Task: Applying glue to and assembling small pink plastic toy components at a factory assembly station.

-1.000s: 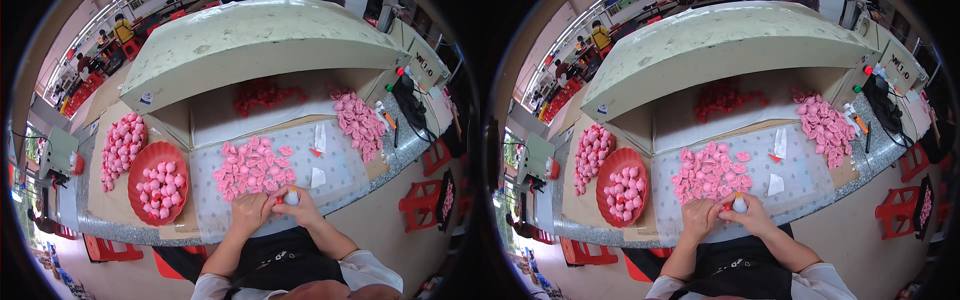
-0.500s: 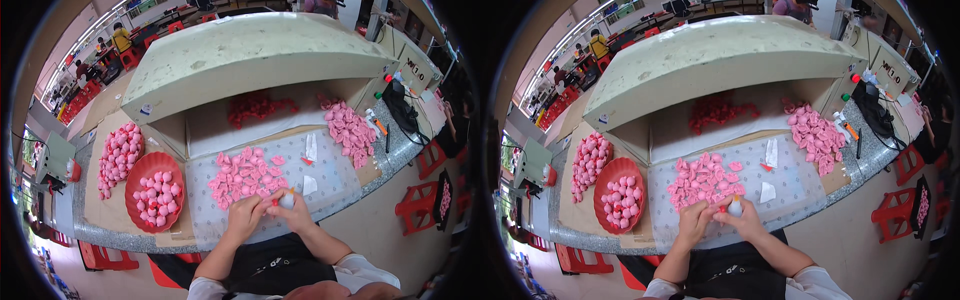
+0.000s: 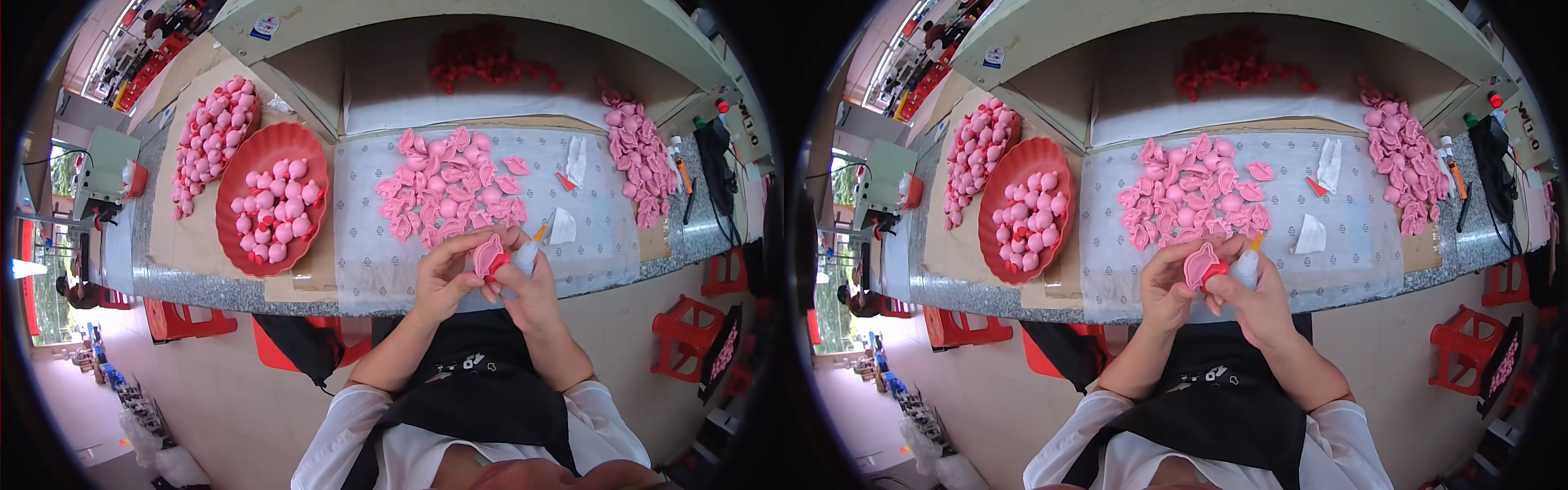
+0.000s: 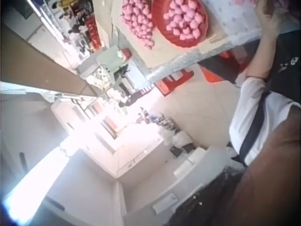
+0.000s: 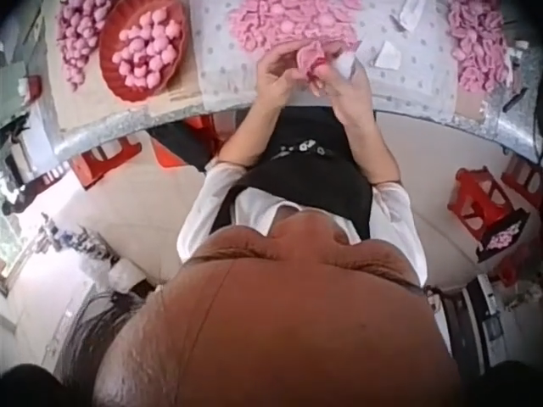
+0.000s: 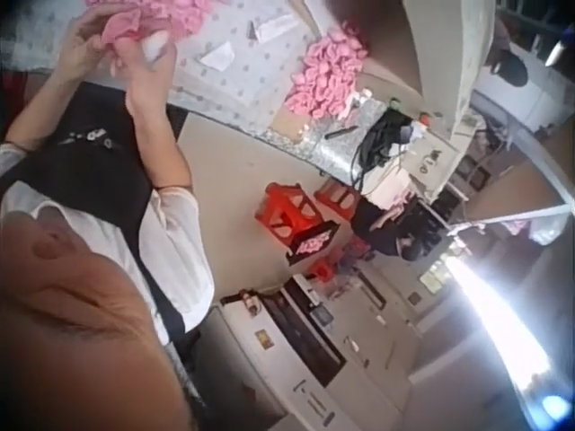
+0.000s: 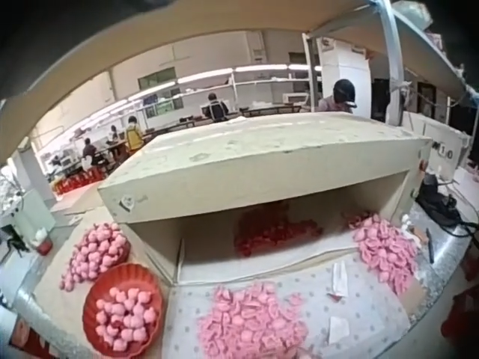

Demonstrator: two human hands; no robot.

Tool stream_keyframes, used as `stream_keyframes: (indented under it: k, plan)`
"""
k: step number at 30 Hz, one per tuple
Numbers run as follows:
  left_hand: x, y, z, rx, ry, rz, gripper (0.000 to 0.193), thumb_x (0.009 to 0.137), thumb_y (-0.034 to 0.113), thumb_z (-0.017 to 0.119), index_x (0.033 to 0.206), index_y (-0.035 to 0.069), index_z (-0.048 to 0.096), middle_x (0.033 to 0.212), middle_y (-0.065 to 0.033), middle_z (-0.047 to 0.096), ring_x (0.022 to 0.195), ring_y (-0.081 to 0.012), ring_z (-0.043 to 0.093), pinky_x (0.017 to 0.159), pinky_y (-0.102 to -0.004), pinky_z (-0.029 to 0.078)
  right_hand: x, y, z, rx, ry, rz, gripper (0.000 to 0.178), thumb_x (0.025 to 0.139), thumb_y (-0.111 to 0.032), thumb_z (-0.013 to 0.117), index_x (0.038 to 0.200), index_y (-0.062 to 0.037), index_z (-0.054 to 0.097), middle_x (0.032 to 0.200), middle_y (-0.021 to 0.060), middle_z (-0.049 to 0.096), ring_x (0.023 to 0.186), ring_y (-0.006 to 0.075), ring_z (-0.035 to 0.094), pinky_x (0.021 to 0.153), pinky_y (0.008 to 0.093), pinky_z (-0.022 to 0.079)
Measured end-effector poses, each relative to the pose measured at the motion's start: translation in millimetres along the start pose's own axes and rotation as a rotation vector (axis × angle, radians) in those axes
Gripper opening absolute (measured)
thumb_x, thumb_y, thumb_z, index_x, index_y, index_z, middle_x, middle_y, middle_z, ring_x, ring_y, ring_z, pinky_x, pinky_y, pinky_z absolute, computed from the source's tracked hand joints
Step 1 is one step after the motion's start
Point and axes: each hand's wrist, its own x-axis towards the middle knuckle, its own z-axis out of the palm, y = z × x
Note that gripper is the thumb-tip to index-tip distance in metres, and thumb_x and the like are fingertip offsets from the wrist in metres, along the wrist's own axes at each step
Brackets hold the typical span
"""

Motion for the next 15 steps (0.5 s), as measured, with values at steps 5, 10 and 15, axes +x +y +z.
stream_keyframes:
  k: [5, 10, 15]
  plan:
    - [0, 7, 6, -0.354, 0.156, -0.093, 0.05, 0.075, 0.025, 0.056, 0.116, 0.006, 0.036, 0.113, -0.0154, 0.043, 0.102, -0.0276, 0.044, 0.092, -0.0383, 0.03, -8, -9, -20, -0.229, 0.032, -0.191, 0.031, 0.067, -0.005, 0.057, 0.093, -0.0034, 0.039, 0.09, 0.0089, 0.041, 0.06, 0.0115, 0.045, 0.042, 0.0206, 0.038]
    - [-7, 3, -5, -0.568, 0.204, -0.24, 0.049, 0.076, 0.027, 0.054, 0.116, 0.007, 0.035, 0.11, -0.0151, 0.045, 0.1, -0.0266, 0.046, 0.092, -0.0374, 0.03, -22, -30, -35, -0.608, 0.098, -0.345, 0.033, 0.066, -0.004, 0.048, 0.098, 0.002, 0.039, 0.1, 0.0104, 0.035, 0.072, 0.016, 0.047, 0.046, 0.0248, 0.045]
    - [-7, -3, -7, -0.625, 0.148, -0.307, 0.047, 0.076, 0.031, 0.053, 0.114, 0.008, 0.038, 0.108, -0.0147, 0.046, 0.098, -0.0252, 0.046, 0.092, -0.0375, 0.03, -25, -32, -34, -0.527, 0.136, -0.606, 0.029, 0.067, -0.006, 0.057, 0.091, 0.0021, 0.042, 0.09, 0.0091, 0.04, 0.078, 0.0162, 0.046, 0.047, 0.0227, 0.045]
